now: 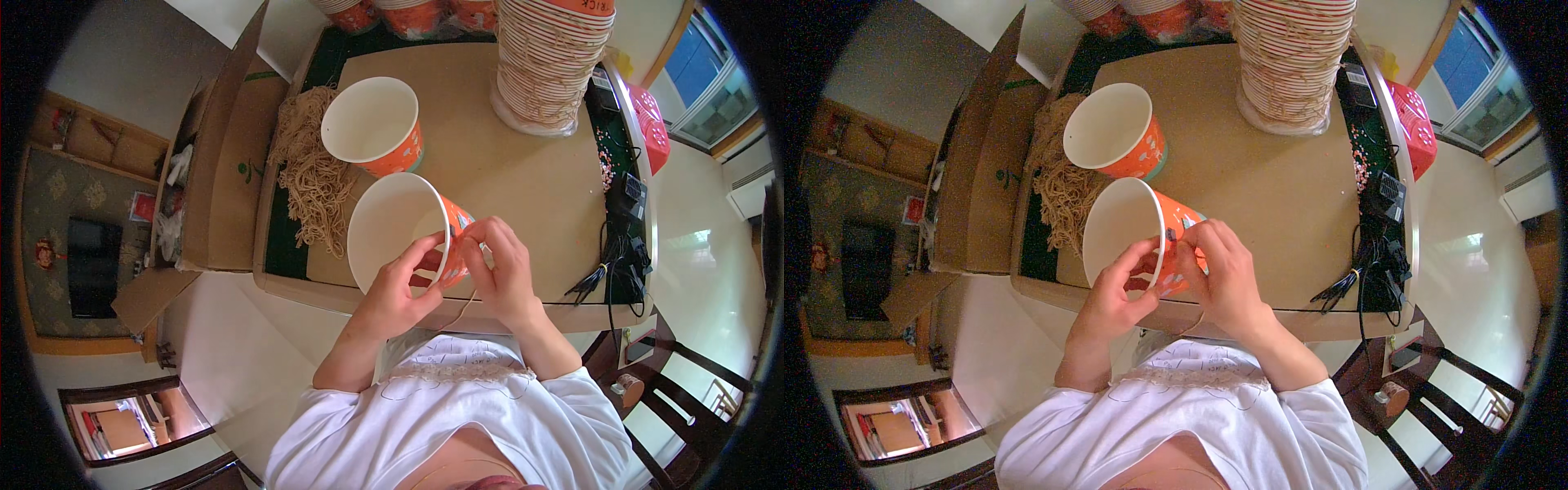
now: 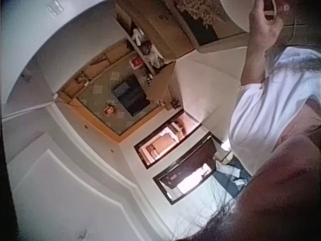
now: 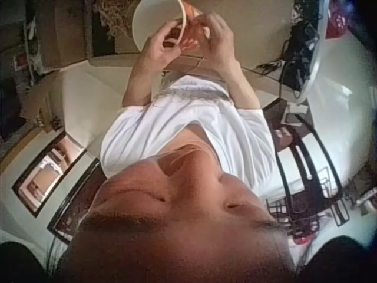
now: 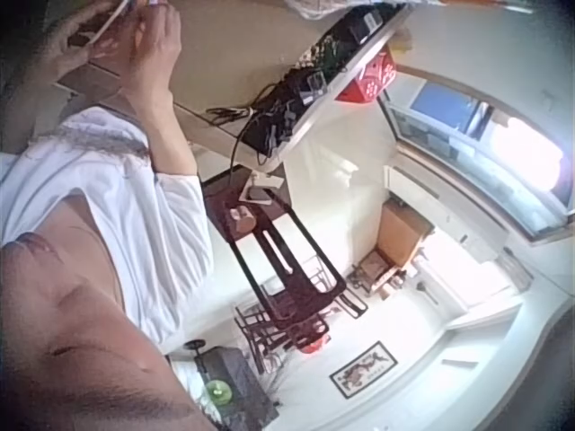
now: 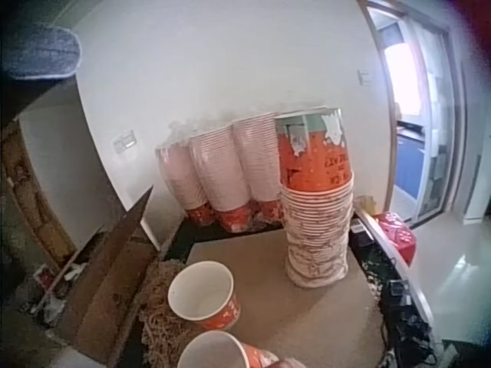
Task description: Attaching and knotting string handles to printed paper buckets at a packaging workstation.
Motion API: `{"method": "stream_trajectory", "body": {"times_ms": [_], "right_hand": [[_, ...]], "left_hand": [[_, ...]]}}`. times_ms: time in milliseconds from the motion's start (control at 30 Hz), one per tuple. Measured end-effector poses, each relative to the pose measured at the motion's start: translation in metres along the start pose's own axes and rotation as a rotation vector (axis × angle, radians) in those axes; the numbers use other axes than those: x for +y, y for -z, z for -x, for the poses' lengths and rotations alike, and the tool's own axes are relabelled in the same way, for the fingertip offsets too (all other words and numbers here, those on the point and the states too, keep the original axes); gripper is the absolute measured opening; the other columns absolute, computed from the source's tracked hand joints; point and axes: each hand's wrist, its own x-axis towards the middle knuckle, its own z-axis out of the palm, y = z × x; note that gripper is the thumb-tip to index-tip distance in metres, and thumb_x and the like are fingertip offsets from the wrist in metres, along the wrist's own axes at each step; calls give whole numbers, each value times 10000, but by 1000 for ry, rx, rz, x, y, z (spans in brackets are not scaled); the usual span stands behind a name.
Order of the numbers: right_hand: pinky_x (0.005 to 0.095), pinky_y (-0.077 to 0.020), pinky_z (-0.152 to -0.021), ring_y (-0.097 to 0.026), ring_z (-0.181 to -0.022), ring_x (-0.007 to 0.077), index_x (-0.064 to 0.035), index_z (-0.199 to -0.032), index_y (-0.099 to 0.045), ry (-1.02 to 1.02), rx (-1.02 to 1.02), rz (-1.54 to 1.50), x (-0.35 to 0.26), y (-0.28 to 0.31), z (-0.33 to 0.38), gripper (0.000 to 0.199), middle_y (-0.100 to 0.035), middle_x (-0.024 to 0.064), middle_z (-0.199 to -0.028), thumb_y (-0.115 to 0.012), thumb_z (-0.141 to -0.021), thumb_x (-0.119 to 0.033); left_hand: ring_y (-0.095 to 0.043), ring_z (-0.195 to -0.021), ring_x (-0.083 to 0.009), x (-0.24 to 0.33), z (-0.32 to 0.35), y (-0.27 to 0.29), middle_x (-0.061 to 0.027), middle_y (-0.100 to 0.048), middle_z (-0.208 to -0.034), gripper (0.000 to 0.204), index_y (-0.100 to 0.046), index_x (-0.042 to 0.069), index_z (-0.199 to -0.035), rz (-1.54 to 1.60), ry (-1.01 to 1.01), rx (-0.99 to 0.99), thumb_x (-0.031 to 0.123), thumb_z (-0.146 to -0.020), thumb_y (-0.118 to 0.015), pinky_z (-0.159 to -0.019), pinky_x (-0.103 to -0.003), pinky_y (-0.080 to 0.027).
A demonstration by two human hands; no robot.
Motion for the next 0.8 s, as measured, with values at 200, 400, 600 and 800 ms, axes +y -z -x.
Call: {"method": "stream_trajectory", "body": {"times_ms": [200, 400, 600, 800], "right_hand": [[343, -479, -642, -590, -718, 244, 1, -896, -544, -144, -58, -157, -2, -1, 1, 98, -579, 119, -802, -625, -870, -50], [220, -440, -629, -510, -715, 45, 11, -890, -556, -427, -43, -660, -7, -1, 5, 112, -578, -3, -780, -575, -943, -86], [199, -422, -604, -492, -690, 42, 7, -878, -559, -440, -18, -638, -7, -4, 6, 126, -563, -17, -756, -565, -952, -94], [198, -412, -588, -473, -662, 41, 11, -867, -562, -389, -8, -465, 1, -10, 10, 114, -560, -7, -717, -593, -931, -78]], "left_hand": [[-621, -948, -172, -3, 1, -6, -110, -603, -1084, 567, -428, 43, -1346, 23, -70, 78, -9, -812, -610, -799, -303, -520], [-633, -849, -218, -4, -9, -11, -88, -574, -1037, 494, -526, 103, -1282, -392, -382, 260, -24, -816, -630, -672, -318, -539], [-640, -745, -207, -9, -11, -16, -65, -567, -995, 363, -640, 79, -1110, -564, -471, 347, 21, -759, -711, -619, -325, -536], [-624, -705, -193, -9, -11, -17, -50, -567, -929, 237, -650, 70, -968, -666, -500, 439, 65, -749, -740, -588, -327, -512]]}}
